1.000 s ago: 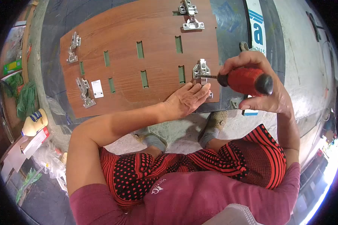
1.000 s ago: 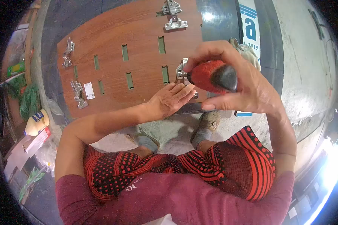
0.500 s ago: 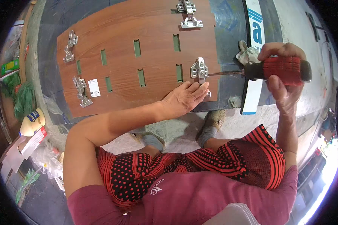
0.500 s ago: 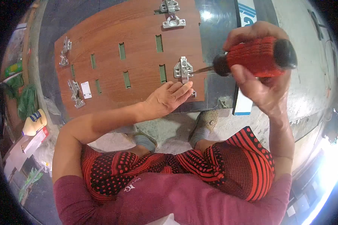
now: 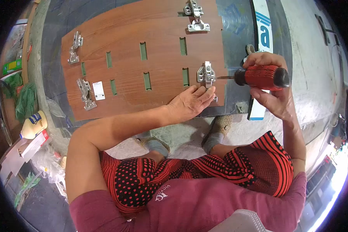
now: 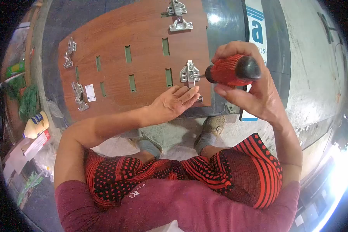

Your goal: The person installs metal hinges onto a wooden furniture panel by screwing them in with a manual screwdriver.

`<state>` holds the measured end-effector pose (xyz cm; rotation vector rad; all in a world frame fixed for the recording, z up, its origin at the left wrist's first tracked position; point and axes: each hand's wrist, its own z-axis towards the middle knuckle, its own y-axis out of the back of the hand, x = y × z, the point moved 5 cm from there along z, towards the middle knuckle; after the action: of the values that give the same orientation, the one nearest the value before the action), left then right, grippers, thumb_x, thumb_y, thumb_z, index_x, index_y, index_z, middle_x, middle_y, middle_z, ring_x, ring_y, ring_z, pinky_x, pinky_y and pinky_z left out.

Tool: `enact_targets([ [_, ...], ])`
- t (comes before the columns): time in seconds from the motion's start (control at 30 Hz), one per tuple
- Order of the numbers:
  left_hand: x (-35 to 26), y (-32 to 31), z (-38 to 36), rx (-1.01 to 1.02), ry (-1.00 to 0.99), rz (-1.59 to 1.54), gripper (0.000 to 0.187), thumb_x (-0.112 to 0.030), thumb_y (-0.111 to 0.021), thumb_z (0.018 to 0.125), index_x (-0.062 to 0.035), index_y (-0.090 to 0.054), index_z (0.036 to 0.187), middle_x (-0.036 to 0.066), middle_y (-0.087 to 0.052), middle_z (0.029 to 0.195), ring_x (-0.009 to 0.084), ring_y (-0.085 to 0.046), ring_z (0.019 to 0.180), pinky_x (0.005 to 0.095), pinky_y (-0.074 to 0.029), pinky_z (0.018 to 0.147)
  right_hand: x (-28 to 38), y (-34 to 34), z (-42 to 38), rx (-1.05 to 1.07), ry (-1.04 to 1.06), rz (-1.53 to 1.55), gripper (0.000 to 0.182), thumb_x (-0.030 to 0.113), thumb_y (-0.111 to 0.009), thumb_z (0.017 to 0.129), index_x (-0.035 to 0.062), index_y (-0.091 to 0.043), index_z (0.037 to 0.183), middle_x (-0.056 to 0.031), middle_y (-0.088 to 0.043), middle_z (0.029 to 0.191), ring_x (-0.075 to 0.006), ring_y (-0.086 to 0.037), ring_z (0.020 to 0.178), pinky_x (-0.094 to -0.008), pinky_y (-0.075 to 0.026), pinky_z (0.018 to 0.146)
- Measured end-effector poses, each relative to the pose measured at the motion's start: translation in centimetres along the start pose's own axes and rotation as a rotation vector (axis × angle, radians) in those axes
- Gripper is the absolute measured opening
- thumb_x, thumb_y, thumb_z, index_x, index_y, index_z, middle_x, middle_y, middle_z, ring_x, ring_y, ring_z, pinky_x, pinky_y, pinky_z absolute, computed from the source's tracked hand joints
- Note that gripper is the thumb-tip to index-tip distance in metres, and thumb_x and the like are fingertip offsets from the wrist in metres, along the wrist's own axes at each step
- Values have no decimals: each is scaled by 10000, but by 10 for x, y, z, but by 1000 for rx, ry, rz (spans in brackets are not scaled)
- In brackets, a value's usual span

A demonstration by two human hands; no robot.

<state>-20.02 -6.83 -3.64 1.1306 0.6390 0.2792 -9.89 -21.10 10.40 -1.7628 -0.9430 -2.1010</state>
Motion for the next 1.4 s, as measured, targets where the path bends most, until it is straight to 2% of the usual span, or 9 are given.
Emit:
enact_targets([
  [0.17, -1, 0, 0, 8, -6, 37, 429, -98, -541, 766, 19, -528, 1179, 141, -450, 1237, 217, -507, 979, 329, -444, 823, 10, 9, 2, 201, 30, -299, 504, 95, -767, 676, 41, -500, 1100, -86, -544, 1113, -232, -540, 1050, -334, -439, 881],
  [0.27, -1, -1, -1, -3, -12, 35, 426, -100, -542, 769, 20, -529, 1178, 142, -448, 1238, 217, -504, 971, 331, -444, 811, 3, 12, -2, 185, -145, -269, 521, 155, -797, 663, 46, -506, 1081, -92, -544, 1136, -242, -535, 1056, -337, -438, 878],
  [0.47, -1, 1, -1, -12, -18, 45, 412, -110, -533, 778, 12, -534, 1171, 143, -443, 1244, 208, -505, 963, 325, -441, 807, 5, 1, 1, 169, -39, -86, 509, 208, -815, 655, 52, -516, 1036, -95, -556, 1124, -243, -539, 1049, -348, -444, 874],
  [0.63, -1, 0, 0, -20, -12, 84, 404, -117, -519, 786, 5, -536, 1171, 142, -442, 1250, 203, -503, 964, 315, -437, 808, 12, -1, 7, 438, 200, -248, 536, 140, -791, 678, 57, -484, 1110, -95, -555, 1138, -238, -559, 1045, -352, -450, 904],
  [0.83, -2, 2, 1, -7, -23, 104, 394, -125, -531, 782, -8, -548, 1158, 124, -451, 1224, 192, -511, 941, 305, -442, 788, 6, -3, 5, 215, 5, -51, 681, 104, -794, 671, 63, -427, 1244, -77, -559, 1125, -208, -577, 1012, -332, -448, 904],
  [1.03, -2, 0, 6, 14, -4, 89, 396, -165, -568, 768, -22, -558, 1137, 114, -450, 1190, 211, -514, 954, 315, -444, 807, 23, -6, 10, 419, 210, -299, 597, 114, -779, 680, 70, -452, 1178, -80, -583, 1104, -251, -589, 980, -347, -461, 868],
  [1.23, -1, 6, 7, -21, -19, -10, 369, -117, -537, 790, 4, -551, 1138, 153, -464, 1185, 248, -527, 967, 363, -437, 852, 8, 4, 6, 162, -249, -59, 502, 229, -811, 682, 70, -465, 1009, -88, -591, 1092, -219, -540, 1061, -367, -390, 929],
  [1.27, -2, 7, 7, -15, -11, -24, 368, -110, -535, 791, 10, -550, 1138, 159, -468, 1182, 250, -529, 965, 368, -439, 851, 15, 4, 7, 195, -138, -167, 507, 163, -768, 712, 49, -467, 1103, -60, -586, 1091, -192, -570, 1025, -324, -452, 872],
  [1.4, -2, -1, 7, 0, 5, -1, 348, -116, -543, 793, 6, -556, 1119, 155, -483, 1162, 240, -536, 928, 354, -451, 820, 12, 1, 9, 338, -52, -32, 413, 86, -745, 712, 57, -513, 1053, -69, -586, 1094, -186, -547, 1053, -321, -417, 920],
])
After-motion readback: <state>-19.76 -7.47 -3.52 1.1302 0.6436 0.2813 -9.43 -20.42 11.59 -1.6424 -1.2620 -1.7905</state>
